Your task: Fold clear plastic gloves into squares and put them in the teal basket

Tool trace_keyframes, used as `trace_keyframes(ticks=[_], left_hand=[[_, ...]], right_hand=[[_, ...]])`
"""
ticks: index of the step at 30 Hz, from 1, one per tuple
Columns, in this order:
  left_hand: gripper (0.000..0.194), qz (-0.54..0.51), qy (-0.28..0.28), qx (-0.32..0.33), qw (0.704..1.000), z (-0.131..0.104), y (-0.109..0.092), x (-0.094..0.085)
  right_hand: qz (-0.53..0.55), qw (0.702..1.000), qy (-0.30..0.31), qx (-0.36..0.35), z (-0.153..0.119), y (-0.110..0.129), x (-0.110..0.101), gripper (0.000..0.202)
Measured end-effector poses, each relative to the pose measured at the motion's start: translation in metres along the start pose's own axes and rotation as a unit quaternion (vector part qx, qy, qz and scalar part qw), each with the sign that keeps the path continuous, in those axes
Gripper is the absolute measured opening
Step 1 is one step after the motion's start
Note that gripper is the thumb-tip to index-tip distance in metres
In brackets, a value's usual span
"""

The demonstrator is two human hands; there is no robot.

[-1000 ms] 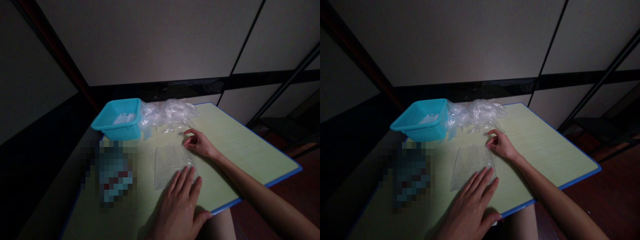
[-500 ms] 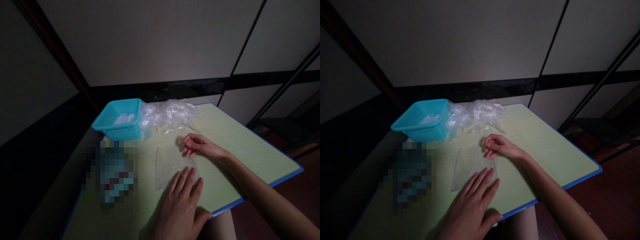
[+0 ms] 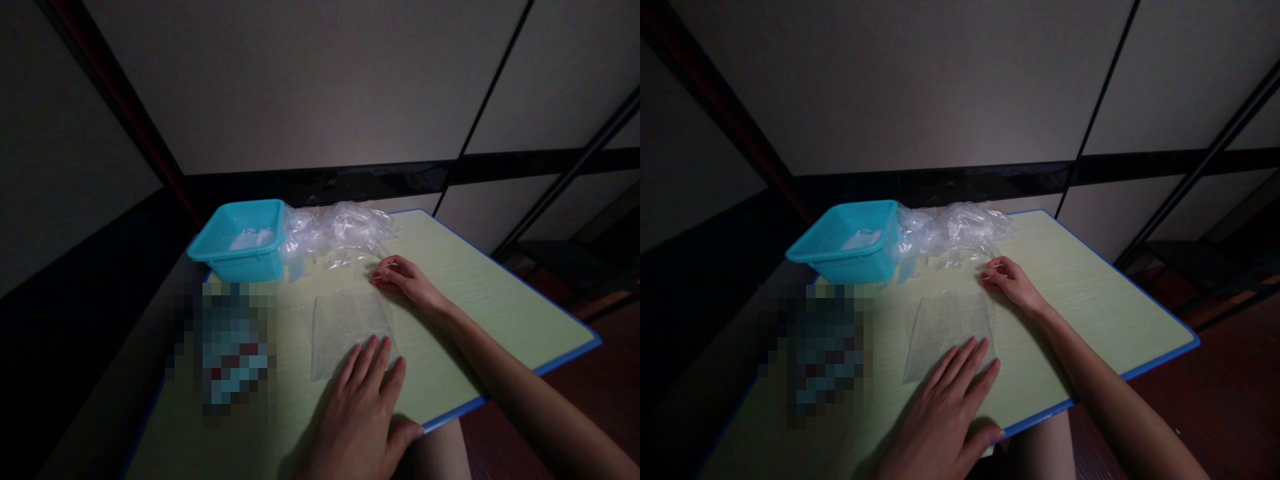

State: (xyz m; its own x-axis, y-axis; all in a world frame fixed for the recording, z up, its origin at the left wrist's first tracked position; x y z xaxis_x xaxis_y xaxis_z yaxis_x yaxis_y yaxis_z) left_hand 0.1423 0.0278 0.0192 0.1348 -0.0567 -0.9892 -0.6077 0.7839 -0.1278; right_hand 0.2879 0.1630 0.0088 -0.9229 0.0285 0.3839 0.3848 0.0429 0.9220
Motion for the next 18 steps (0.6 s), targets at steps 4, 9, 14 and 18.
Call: trace_keyframes(ticks=[4, 9, 14, 18], left_hand=[[0.056, 0.000, -0.010, -0.003, 1.000, -0.002, 0.000, 0.000], [0.057, -0.002, -0.011, -0.003, 1.000, -0.002, 0.000, -0.001], [0.066, 0.003, -0.025, -0.003, 1.000, -0.006, 0.000, -0.005], [0.070, 0.024, -0.024, -0.044, 0.998, -0.015, 0.009, -0.005]], right_hand=[[0.013, 0.999, 0.038, 0.006, -0.007, 0.006, 0.008, 0.024], [0.017, 0.979, 0.180, 0.096, -0.022, -0.005, 0.032, 0.027], [-0.021, 0.965, 0.242, 0.097, -0.023, -0.010, 0.054, 0.027], [-0.170, 0.941, 0.291, -0.028, -0.032, 0.002, 0.081, 0.024]])
Point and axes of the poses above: each hand's wrist, its own z-axis towards the middle knuckle, its own x-axis out of the palm, y = z × x, the point moved 7 cm from there along z, towards the middle knuckle, and after that the axes turned 15 degrees about z, right-handed, at the moved point
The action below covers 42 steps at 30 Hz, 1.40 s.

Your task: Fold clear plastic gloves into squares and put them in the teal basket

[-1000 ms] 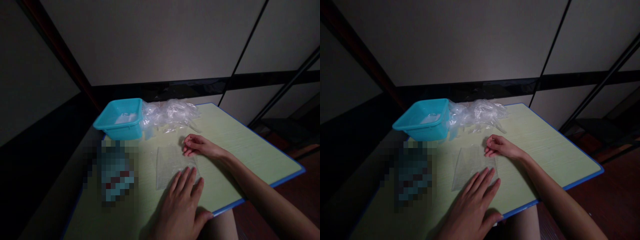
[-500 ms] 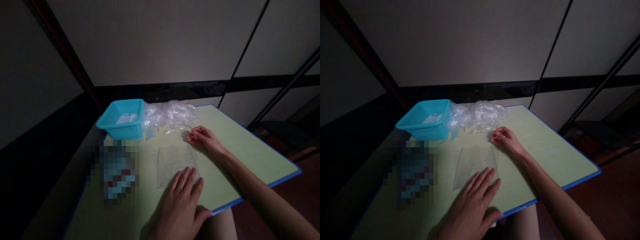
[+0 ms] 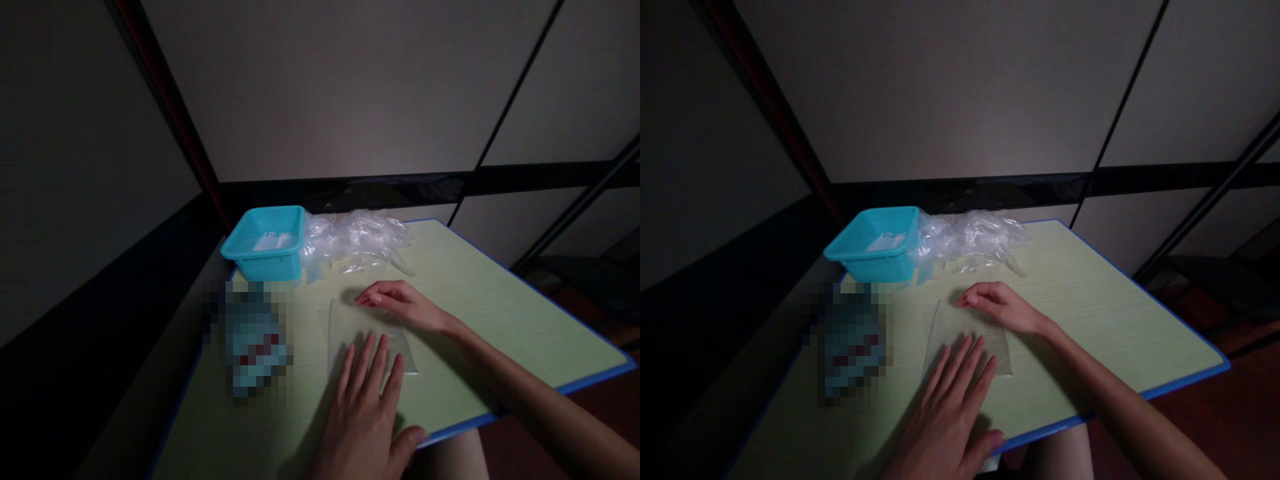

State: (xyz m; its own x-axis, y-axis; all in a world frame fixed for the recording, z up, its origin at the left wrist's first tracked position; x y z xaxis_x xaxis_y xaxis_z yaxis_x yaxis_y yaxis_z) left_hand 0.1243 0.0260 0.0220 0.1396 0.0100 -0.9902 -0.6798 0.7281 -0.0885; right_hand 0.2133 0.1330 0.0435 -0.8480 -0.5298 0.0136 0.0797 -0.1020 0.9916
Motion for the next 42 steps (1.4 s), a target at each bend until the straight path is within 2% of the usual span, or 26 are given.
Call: trace_keyframes(ticks=[3, 5, 8, 10, 11, 13, 15, 18, 25, 42], left_hand=[[0.068, 0.023, -0.001, -0.034, 0.999, -0.005, 0.009, -0.001], [0.067, 0.032, -0.008, -0.041, 0.999, -0.007, 0.012, -0.002], [0.066, 0.037, -0.027, -0.039, 0.998, -0.010, 0.013, -0.004], [0.064, 0.031, -0.051, -0.047, 0.997, -0.013, 0.016, -0.004], [0.062, 0.020, -0.072, -0.070, 0.995, -0.015, 0.021, -0.004], [0.053, -0.018, -0.136, -0.161, 0.977, -0.022, 0.038, -0.005], [0.041, -0.061, -0.205, -0.269, 0.939, -0.034, 0.058, -0.005], [0.035, -0.096, -0.246, -0.340, 0.902, -0.042, 0.073, -0.001], [0.048, -0.117, -0.248, -0.365, 0.890, -0.041, 0.076, -0.003], [0.055, -0.112, -0.218, -0.345, 0.906, -0.035, 0.074, -0.002]], right_hand=[[-0.155, 0.982, 0.092, -0.057, 0.002, 0.012, 0.029, 0.022], [-0.211, 0.964, 0.134, -0.087, 0.008, 0.015, 0.038, 0.022], [-0.251, 0.955, 0.124, -0.102, 0.034, 0.012, 0.028, 0.019], [-0.248, 0.955, 0.151, -0.067, 0.057, 0.002, 0.020, 0.018], [-0.244, 0.954, 0.167, -0.056, 0.067, -0.002, 0.016, 0.018], [-0.237, 0.951, 0.197, -0.037, 0.084, -0.011, 0.011, 0.019], [-0.232, 0.947, 0.221, -0.024, 0.094, -0.018, 0.010, 0.019], [-0.220, 0.942, 0.253, -0.016, 0.099, -0.026, 0.014, 0.019], [-0.180, 0.945, 0.271, -0.009, 0.098, -0.030, 0.019, 0.012], [-0.040, 0.970, 0.230, 0.071, 0.095, -0.036, 0.013, 0.014]])
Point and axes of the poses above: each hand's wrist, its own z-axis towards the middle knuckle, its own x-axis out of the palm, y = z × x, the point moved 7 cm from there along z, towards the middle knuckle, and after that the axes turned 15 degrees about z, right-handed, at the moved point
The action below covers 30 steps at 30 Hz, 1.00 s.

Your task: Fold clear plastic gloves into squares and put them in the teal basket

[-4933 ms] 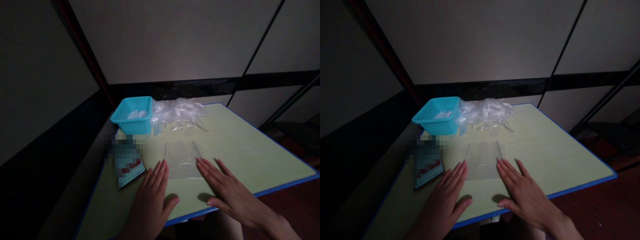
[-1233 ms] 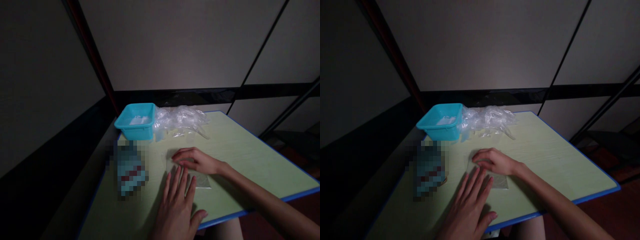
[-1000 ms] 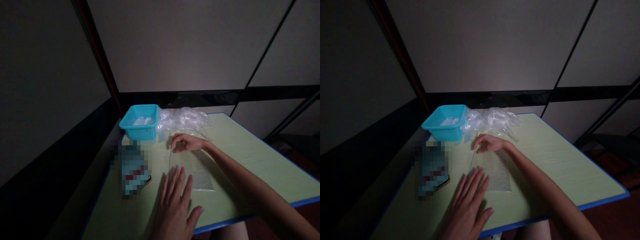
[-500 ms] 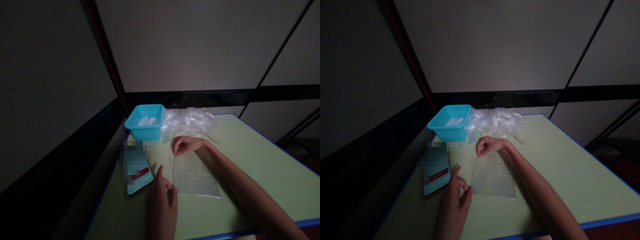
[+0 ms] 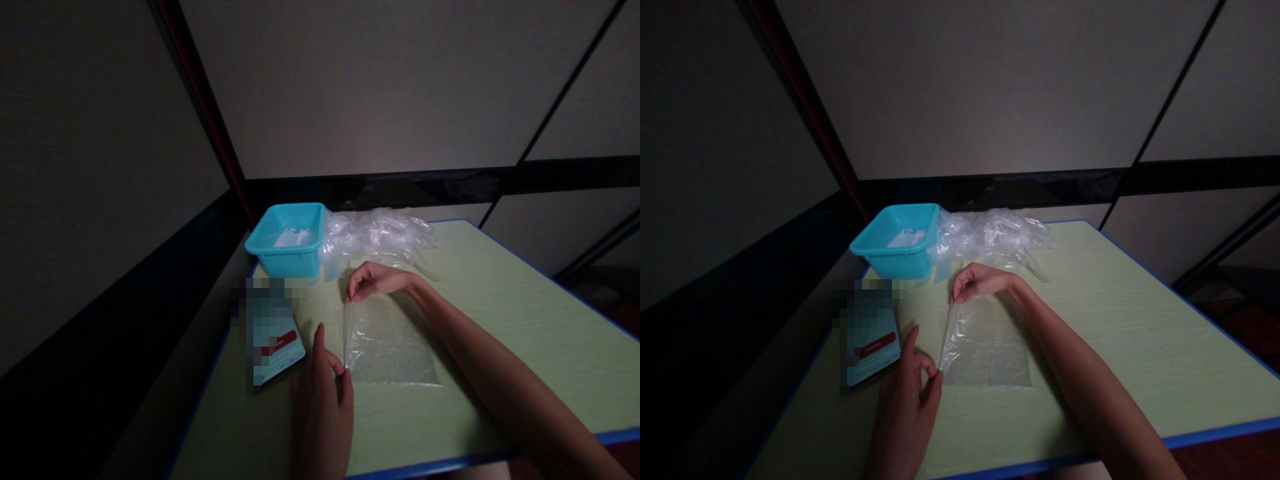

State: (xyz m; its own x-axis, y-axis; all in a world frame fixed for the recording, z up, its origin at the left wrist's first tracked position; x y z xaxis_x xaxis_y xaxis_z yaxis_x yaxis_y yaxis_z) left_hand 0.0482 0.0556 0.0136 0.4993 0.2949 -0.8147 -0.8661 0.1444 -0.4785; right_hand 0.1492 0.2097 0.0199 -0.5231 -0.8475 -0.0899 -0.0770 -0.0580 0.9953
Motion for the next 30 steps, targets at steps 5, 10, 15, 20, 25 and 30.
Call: trace_keyframes(ticks=[5, 10, 15, 20, 25, 30], left_hand=[[0.055, 0.010, -0.001, -0.003, 1.000, 0.0006, 0.0007, -0.0002], [0.055, 0.006, 0.004, -0.003, 1.000, 0.0004, 0.0010, -0.0005], [0.053, 0.010, -0.002, 0.004, 1.000, 0.0006, 0.0007, -0.0010], [0.053, 0.022, -0.006, 0.011, 1.000, 0.0007, -0.0005, -0.0019], [0.052, 0.023, 0.004, 0.015, 1.000, 0.0000, -0.0006, -0.0007], [0.050, 0.023, -0.003, 0.020, 1.000, -0.0001, 0.0005, 0.0004]], right_hand=[[0.026, 0.999, -0.015, 0.011, -0.0006, -0.0008, -0.0009, 0.017], [0.037, 0.999, -0.019, 0.018, 0.0021, -0.0037, 0.0008, 0.022], [0.021, 0.999, -0.031, 0.012, 0.0071, -0.0073, 0.0028, 0.023], [-0.011, 0.999, -0.052, -0.001, 0.0092, -0.0096, 0.0030, 0.021], [-0.055, 0.995, -0.080, -0.017, 0.0072, -0.0092, 0.0002, 0.019], [-0.126, 0.983, -0.124, -0.050, 0.0030, -0.0033, -0.0055, 0.021]])
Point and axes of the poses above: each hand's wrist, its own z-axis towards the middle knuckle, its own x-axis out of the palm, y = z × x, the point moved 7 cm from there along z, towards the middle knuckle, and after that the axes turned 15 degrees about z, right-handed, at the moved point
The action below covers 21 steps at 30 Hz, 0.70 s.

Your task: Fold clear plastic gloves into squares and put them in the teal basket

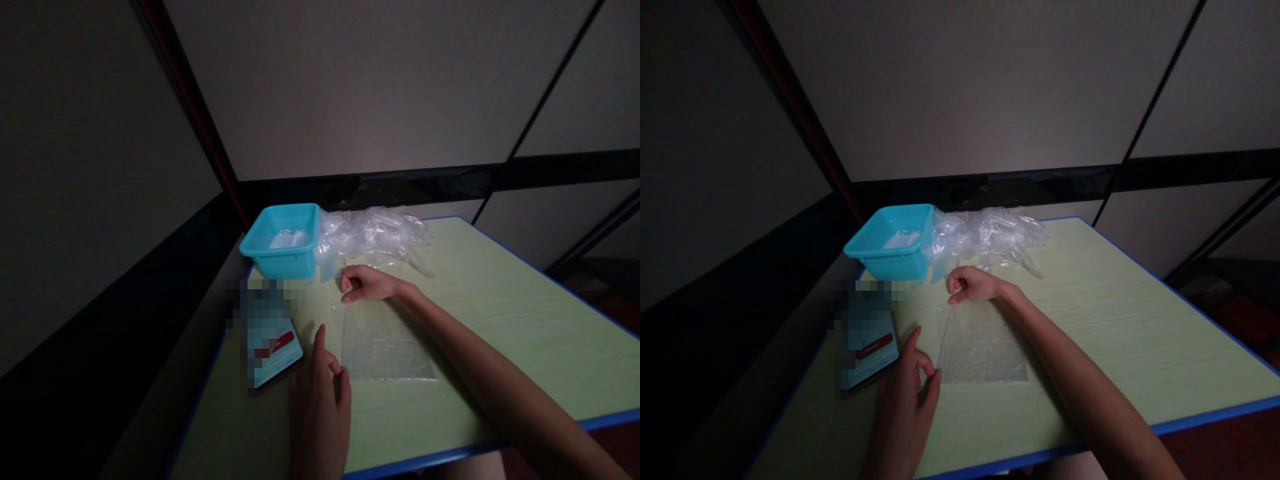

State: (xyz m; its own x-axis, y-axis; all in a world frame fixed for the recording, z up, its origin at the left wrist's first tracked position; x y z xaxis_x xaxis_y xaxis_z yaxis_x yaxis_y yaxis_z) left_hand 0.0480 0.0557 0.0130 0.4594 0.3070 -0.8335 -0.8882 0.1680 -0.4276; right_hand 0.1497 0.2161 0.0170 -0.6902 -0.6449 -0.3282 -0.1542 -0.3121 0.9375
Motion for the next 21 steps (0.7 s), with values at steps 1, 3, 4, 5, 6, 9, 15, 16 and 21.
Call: trace_keyframes(ticks=[1, 3, 4, 5, 6, 9, 15, 16, 21], left_hand=[[0.050, -0.001, 0.000, -0.001, 1.000, 0.000, 0.001, 0.000], [0.050, 0.000, 0.001, -0.004, 1.000, 0.000, 0.002, 0.001], [0.049, 0.001, 0.003, -0.004, 1.000, 0.000, 0.002, 0.001], [0.048, 0.003, 0.004, -0.003, 1.000, -0.001, 0.002, 0.002], [0.047, 0.005, 0.002, -0.002, 1.000, -0.001, 0.002, 0.002], [0.042, 0.006, -0.019, 0.009, 1.000, -0.002, 0.002, 0.000], [0.036, -0.004, -0.053, 0.076, 0.996, -0.003, -0.005, -0.001], [0.035, -0.002, -0.054, 0.086, 0.995, -0.003, -0.006, -0.001], [0.032, 0.006, -0.044, 0.106, 0.993, -0.002, -0.011, -0.002]], right_hand=[[-0.015, 1.000, -0.010, -0.008, 0.000, 0.001, -0.002, 0.021], [-0.044, 0.998, -0.029, -0.023, -0.001, 0.002, -0.004, 0.020], [-0.058, 0.997, -0.038, -0.030, -0.001, 0.003, -0.005, 0.020], [-0.071, 0.996, -0.047, -0.036, -0.002, 0.004, -0.006, 0.019], [-0.085, 0.994, -0.057, -0.042, -0.003, 0.006, -0.007, 0.017], [-0.114, 0.988, -0.078, -0.062, -0.012, 0.020, -0.005, 0.011], [-0.241, 0.962, 0.045, -0.121, -0.059, 0.061, 0.034, 0.032], [-0.260, 0.956, 0.072, -0.117, -0.067, 0.063, 0.041, 0.035], [-0.313, 0.942, 0.102, -0.066, -0.089, 0.052, 0.053, 0.049]])
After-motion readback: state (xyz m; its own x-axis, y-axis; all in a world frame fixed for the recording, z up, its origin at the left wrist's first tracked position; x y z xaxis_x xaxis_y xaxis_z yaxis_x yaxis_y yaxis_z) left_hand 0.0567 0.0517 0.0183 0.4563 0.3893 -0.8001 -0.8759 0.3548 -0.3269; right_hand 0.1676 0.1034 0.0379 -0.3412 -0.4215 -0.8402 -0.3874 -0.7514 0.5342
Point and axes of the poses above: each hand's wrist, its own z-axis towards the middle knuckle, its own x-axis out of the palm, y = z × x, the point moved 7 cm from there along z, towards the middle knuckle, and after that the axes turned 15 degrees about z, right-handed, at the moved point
